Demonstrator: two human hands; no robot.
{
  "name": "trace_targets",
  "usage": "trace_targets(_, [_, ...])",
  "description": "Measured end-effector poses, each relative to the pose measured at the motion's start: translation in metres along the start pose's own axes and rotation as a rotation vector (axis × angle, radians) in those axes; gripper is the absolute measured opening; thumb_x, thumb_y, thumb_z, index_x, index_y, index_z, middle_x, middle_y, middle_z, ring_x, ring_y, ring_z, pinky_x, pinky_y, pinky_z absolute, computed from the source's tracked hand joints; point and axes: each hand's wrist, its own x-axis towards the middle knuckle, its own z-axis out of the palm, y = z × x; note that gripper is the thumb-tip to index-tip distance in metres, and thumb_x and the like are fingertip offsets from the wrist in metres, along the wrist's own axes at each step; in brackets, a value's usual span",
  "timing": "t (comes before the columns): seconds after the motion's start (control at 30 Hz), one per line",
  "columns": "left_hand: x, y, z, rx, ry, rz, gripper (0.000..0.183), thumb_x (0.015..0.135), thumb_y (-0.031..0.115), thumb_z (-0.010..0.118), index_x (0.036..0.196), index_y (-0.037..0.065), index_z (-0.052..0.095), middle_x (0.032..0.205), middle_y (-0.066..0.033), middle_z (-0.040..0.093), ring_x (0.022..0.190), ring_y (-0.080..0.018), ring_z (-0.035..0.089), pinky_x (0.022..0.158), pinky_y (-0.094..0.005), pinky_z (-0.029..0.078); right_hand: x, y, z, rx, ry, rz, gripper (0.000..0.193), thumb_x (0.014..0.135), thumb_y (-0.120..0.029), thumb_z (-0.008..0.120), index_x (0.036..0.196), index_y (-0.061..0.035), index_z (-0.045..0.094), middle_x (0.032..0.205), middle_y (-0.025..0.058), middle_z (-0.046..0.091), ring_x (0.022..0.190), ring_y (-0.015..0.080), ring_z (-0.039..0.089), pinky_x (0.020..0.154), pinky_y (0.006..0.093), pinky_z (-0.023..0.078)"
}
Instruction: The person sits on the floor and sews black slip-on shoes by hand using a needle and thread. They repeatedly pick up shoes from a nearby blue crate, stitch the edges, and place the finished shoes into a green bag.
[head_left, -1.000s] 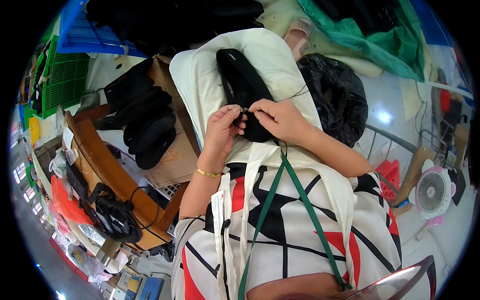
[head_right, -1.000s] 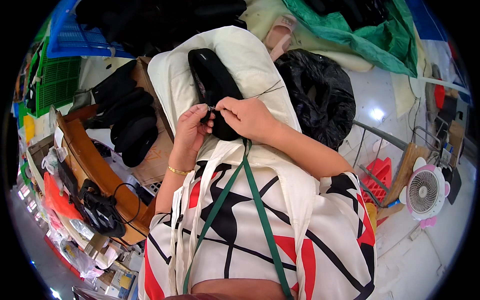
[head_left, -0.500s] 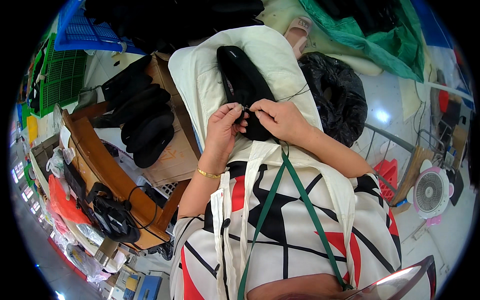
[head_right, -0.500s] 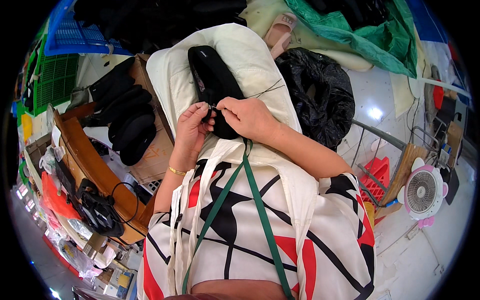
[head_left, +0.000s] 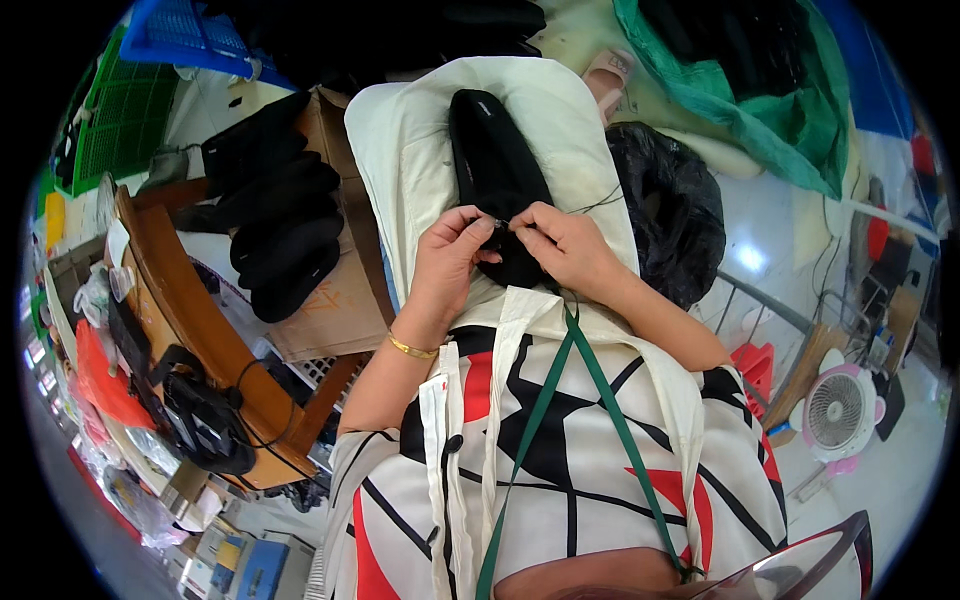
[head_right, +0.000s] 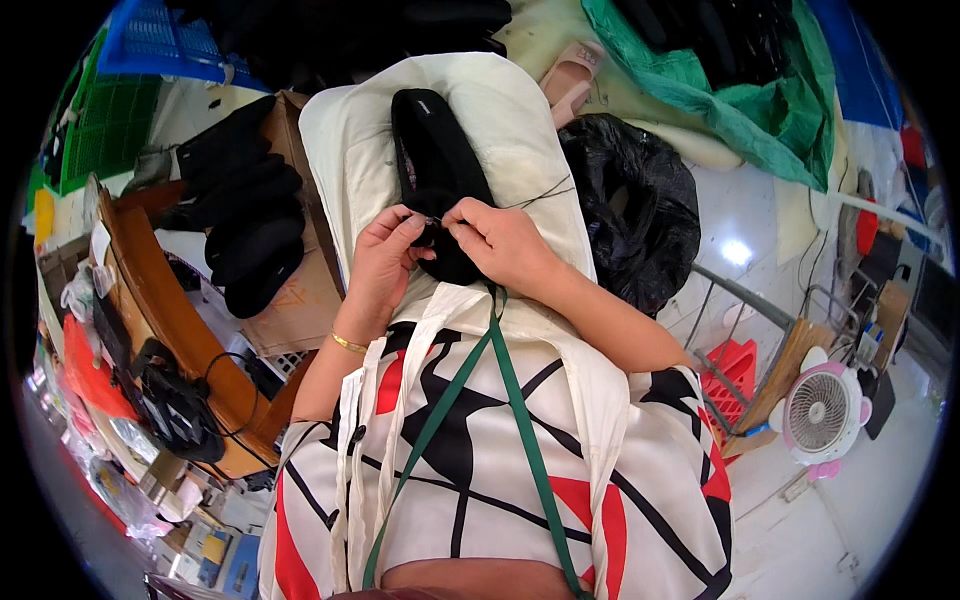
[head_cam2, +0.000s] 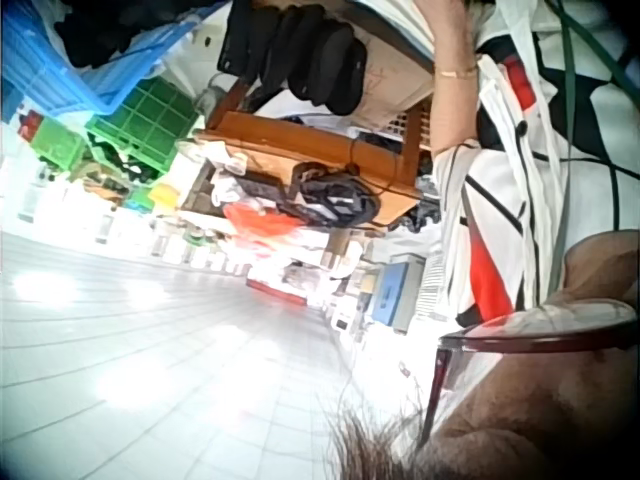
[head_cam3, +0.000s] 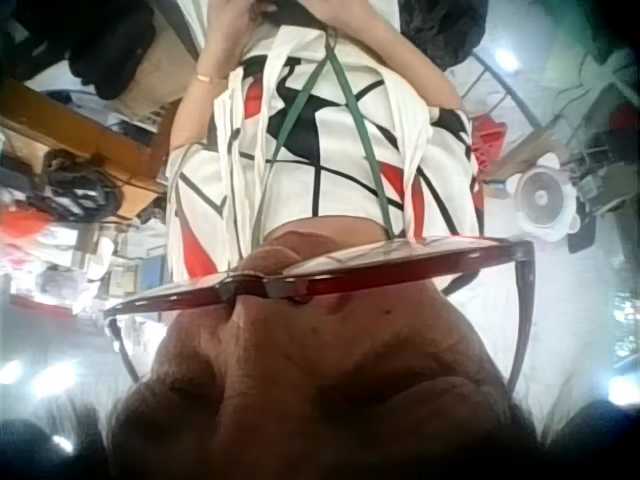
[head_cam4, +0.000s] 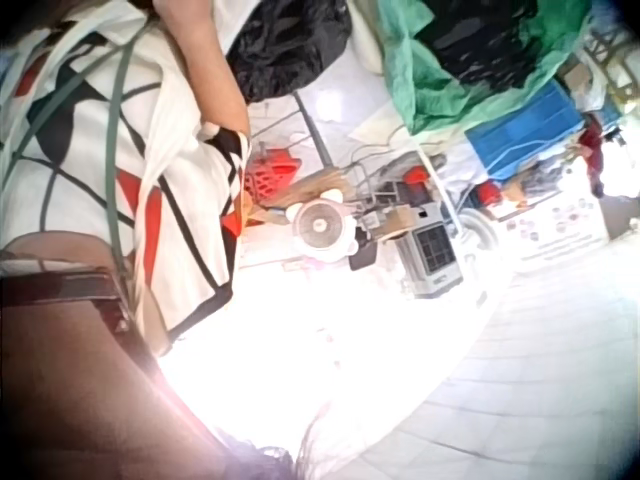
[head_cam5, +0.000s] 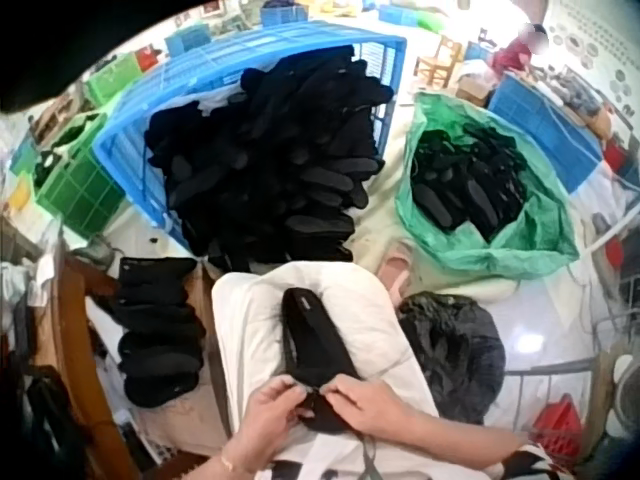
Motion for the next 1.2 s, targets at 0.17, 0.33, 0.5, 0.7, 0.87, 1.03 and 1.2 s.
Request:
trace_targets(0.17, [0.0, 0.001, 0.0, 0.151, -0.045, 0.039, 0.015, 0.093, 0.01, 0.067, 0.107, 0.003, 0.068, 0.093, -0.0014, 0.068, 0.077, -0.0081, 0.062, 0.065, -0.0223, 0.053, 0.003, 0.005, 0.003, 0.187, -0.094, 0.249, 0.012, 0.096, -0.015, 0.059, 0.1, -0.0041, 0.062, 0.069, 0.0062, 0.061, 0.058, 0.0135, 0.058, 0.056, 0.0288, 0.046])
trace_targets(0.33, [-0.001, 0.0, 0.003, 0.256, -0.036, 0.044, 0.018, 0.093, 0.009, 0.068, 0.109, 0.0, 0.069, 0.092, -0.0001, 0.067, 0.075, -0.0047, 0.058, 0.064, -0.0196, 0.05, 0.008, 0.005, 0.006, 0.295, -0.106, 0.289, 0.013, 0.099, -0.017, 0.058, 0.102, -0.0037, 0.061, 0.07, 0.002, 0.059, 0.059, 0.0076, 0.056, 0.055, 0.0243, 0.045])
trace_targets(0.5, [-0.003, -0.005, 0.005, 0.383, -0.045, 0.152, 0.017, 0.092, 0.005, 0.068, 0.108, 0.0, 0.067, 0.094, -0.0007, 0.067, 0.078, -0.0047, 0.059, 0.067, -0.0191, 0.049, 0.007, 0.012, 0.006, 0.355, -0.126, 0.274, 0.014, 0.101, -0.018, 0.058, 0.103, -0.0048, 0.06, 0.07, -0.0004, 0.058, 0.059, 0.0061, 0.054, 0.055, 0.0223, 0.045])
trace_targets(0.7, [-0.003, -0.006, 0.003, 0.399, -0.058, 0.189, 0.018, 0.091, 0.002, 0.068, 0.109, 0.0, 0.065, 0.101, -0.0015, 0.065, 0.087, -0.0059, 0.06, 0.077, -0.0207, 0.049, 0.007, 0.022, 0.004, 0.404, -0.169, 0.241, 0.012, 0.1, -0.017, 0.058, 0.104, -0.0064, 0.062, 0.07, -0.0019, 0.057, 0.06, 0.0052, 0.053, 0.056, 0.0211, 0.044])
trace_targets(0.87, [-0.004, -0.002, 0.004, 0.383, -0.071, 0.188, 0.018, 0.091, 0.002, 0.068, 0.108, 0.0, 0.066, 0.097, 0.0003, 0.064, 0.086, -0.0056, 0.059, 0.076, -0.0203, 0.049, 0.008, 0.024, 0.002, 0.425, -0.201, 0.243, 0.011, 0.1, -0.015, 0.058, 0.106, -0.0065, 0.062, 0.069, -0.0028, 0.055, 0.06, 0.0045, 0.051, 0.055, 0.0205, 0.041])
trace_targets(1.03, [-0.005, 0.0, 0.004, 0.31, -0.087, 0.162, 0.016, 0.091, 0.002, 0.068, 0.107, 0.0, 0.067, 0.096, 0.0006, 0.064, 0.083, -0.0043, 0.058, 0.072, -0.0196, 0.047, 0.007, 0.033, -0.004, 0.419, -0.24, 0.218, 0.011, 0.1, -0.013, 0.057, 0.108, -0.006, 0.062, 0.068, -0.0039, 0.052, 0.059, 0.0038, 0.049, 0.054, 0.0205, 0.038])
trace_targets(1.2, [-0.003, 0.0, 0.002, 0.252, -0.102, 0.144, 0.015, 0.091, 0.003, 0.068, 0.106, 0.001, 0.068, 0.091, 0.0008, 0.067, 0.075, -0.0036, 0.056, 0.066, -0.0189, 0.046, 0.008, 0.031, -0.007, 0.39, -0.264, 0.211, 0.012, 0.102, -0.015, 0.055, 0.108, -0.0054, 0.061, 0.071, -0.0039, 0.053, 0.061, 0.0041, 0.048, 0.055, 0.0203, 0.038])
